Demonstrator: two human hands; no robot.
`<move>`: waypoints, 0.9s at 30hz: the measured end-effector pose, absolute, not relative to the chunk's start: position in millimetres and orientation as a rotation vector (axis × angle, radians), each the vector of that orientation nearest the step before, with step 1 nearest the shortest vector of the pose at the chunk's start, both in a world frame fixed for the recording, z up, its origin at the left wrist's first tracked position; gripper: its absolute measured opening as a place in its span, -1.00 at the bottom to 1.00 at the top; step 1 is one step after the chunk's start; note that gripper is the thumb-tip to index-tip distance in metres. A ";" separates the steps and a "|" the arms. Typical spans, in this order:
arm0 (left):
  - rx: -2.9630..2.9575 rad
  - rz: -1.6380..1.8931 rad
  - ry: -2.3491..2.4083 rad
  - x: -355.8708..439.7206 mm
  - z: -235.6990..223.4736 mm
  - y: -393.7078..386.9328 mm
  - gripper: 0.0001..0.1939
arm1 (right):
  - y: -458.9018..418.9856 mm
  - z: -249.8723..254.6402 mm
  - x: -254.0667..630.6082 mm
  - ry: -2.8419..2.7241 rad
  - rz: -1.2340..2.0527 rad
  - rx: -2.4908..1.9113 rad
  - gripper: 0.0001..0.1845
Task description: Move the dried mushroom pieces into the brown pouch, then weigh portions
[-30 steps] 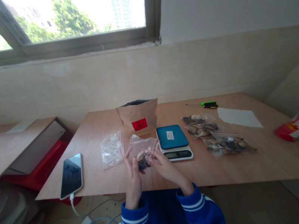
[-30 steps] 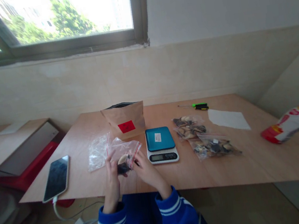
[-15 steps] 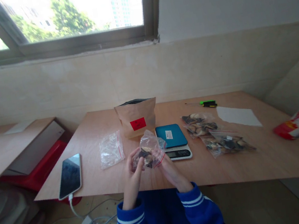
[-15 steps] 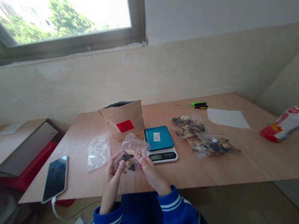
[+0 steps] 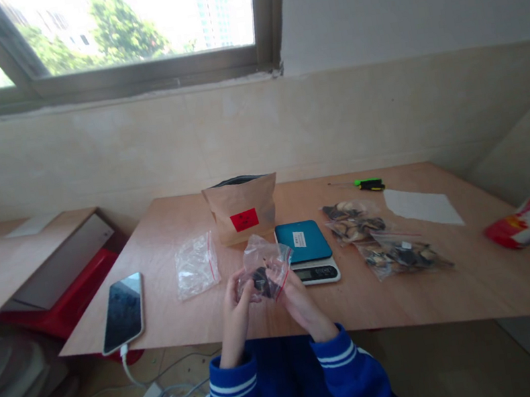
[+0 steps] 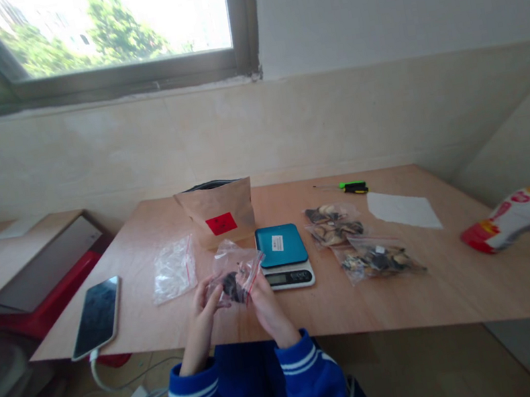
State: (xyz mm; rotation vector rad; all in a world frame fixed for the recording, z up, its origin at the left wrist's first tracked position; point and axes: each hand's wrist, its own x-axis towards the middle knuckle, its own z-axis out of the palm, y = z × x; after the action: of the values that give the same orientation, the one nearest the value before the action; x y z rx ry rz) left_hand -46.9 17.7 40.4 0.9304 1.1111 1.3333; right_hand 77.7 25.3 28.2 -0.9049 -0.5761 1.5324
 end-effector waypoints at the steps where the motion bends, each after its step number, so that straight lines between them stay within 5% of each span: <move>1: 0.889 1.338 1.104 -47.4 40.0 17.6 -0.56 | 23.9 30.2 78.0 -0.616 1.545 -0.907 -0.47; 17: 0.514 1.322 0.924 -52.9 43.8 17.1 -0.68 | 20.6 56.2 77.4 -0.691 1.244 -0.921 -0.59; 27: 0.340 1.248 0.746 -50.9 28.4 20.6 -0.50 | 41.4 97.5 90.0 -0.594 1.280 -0.740 -0.58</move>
State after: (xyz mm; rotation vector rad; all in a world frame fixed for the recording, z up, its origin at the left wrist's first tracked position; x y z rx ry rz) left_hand -50.9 20.6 28.4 0.3397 0.7462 1.2482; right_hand 90.0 41.4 97.5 -0.7400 -0.5939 1.2804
